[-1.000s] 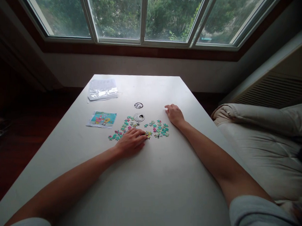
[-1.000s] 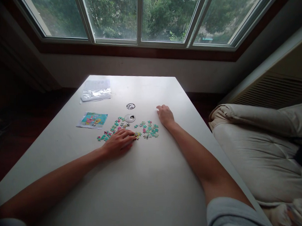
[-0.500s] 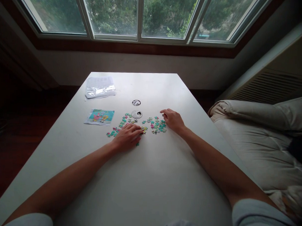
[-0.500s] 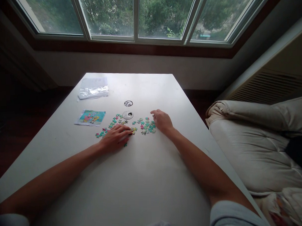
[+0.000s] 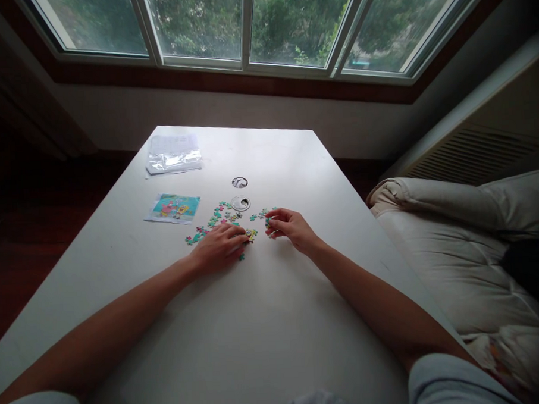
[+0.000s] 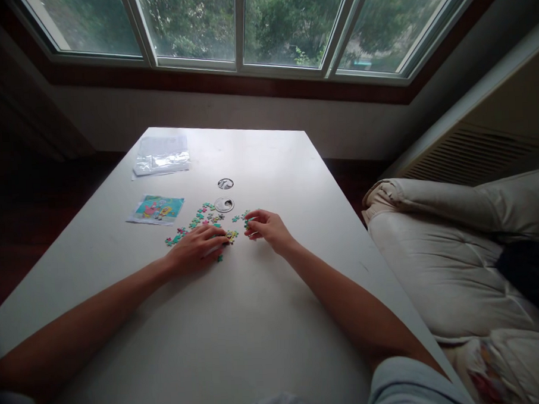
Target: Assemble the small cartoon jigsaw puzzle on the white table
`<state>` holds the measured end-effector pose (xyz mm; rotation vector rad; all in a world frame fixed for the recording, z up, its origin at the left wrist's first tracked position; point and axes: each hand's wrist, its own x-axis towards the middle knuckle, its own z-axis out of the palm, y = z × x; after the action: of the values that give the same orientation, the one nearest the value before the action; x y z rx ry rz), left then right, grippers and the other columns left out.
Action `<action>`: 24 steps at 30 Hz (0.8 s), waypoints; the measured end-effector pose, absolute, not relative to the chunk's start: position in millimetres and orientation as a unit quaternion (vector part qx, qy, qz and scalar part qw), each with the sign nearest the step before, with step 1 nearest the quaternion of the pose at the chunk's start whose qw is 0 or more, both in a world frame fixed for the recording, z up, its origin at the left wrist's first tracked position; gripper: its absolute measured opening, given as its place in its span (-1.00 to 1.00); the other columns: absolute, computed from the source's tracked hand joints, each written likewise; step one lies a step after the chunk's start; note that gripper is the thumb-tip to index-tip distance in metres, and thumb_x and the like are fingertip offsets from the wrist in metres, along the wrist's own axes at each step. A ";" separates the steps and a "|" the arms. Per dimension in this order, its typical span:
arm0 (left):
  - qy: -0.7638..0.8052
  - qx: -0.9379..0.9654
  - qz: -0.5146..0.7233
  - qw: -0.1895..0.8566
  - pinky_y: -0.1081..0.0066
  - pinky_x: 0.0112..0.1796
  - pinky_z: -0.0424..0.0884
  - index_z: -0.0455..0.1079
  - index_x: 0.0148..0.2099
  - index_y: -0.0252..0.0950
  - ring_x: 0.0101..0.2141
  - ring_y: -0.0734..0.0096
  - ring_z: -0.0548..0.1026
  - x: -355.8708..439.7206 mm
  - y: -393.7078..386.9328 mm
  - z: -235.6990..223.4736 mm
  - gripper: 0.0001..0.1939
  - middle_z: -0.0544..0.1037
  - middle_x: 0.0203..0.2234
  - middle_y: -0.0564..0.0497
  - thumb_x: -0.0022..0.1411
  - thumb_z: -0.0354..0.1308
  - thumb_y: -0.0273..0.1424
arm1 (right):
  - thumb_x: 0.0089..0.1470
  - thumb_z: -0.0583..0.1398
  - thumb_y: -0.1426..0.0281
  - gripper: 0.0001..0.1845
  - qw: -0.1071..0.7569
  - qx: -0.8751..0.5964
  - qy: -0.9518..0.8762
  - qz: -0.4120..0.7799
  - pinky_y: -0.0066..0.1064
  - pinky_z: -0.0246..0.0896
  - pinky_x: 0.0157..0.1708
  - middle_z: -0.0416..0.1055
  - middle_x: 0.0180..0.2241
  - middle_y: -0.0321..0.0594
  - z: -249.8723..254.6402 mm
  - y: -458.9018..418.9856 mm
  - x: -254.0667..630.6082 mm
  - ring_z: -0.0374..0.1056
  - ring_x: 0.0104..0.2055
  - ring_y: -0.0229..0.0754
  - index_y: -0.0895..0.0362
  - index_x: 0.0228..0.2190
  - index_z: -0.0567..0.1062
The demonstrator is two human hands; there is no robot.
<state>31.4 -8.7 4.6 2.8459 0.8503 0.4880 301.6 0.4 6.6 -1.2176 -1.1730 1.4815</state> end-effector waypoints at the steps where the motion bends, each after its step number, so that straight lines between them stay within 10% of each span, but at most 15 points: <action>1: 0.282 0.944 0.161 0.063 0.11 0.14 0.34 0.42 0.17 -0.16 0.05 0.19 0.43 30.7 -9.0 5.0 -0.68 0.50 0.06 -0.09 0.47 -0.01 -0.33 | -0.14 0.45 0.17 -0.55 0.427 -0.486 -0.475 0.596 -0.40 0.43 -0.42 0.53 -0.42 -0.27 4.8 0.0 300.9 0.54 -0.38 -0.17 0.13 -0.24 0.55; 24: 0.293 0.938 0.170 0.072 0.09 0.14 0.36 0.40 0.20 -0.18 0.10 0.16 0.40 27.9 -10.6 5.1 -0.66 0.49 0.11 -0.10 0.44 0.02 -0.39 | 0.08 0.27 0.28 -0.85 0.380 -0.506 -0.669 0.389 -0.40 0.36 -0.36 0.53 -0.40 -0.30 0.4 -16.2 280.4 0.45 -0.35 -0.22 0.08 -0.33 0.48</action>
<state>27.9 -10.6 5.1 2.8199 0.8801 0.5110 280.4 -16.2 0.4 -1.2912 -1.7090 0.9944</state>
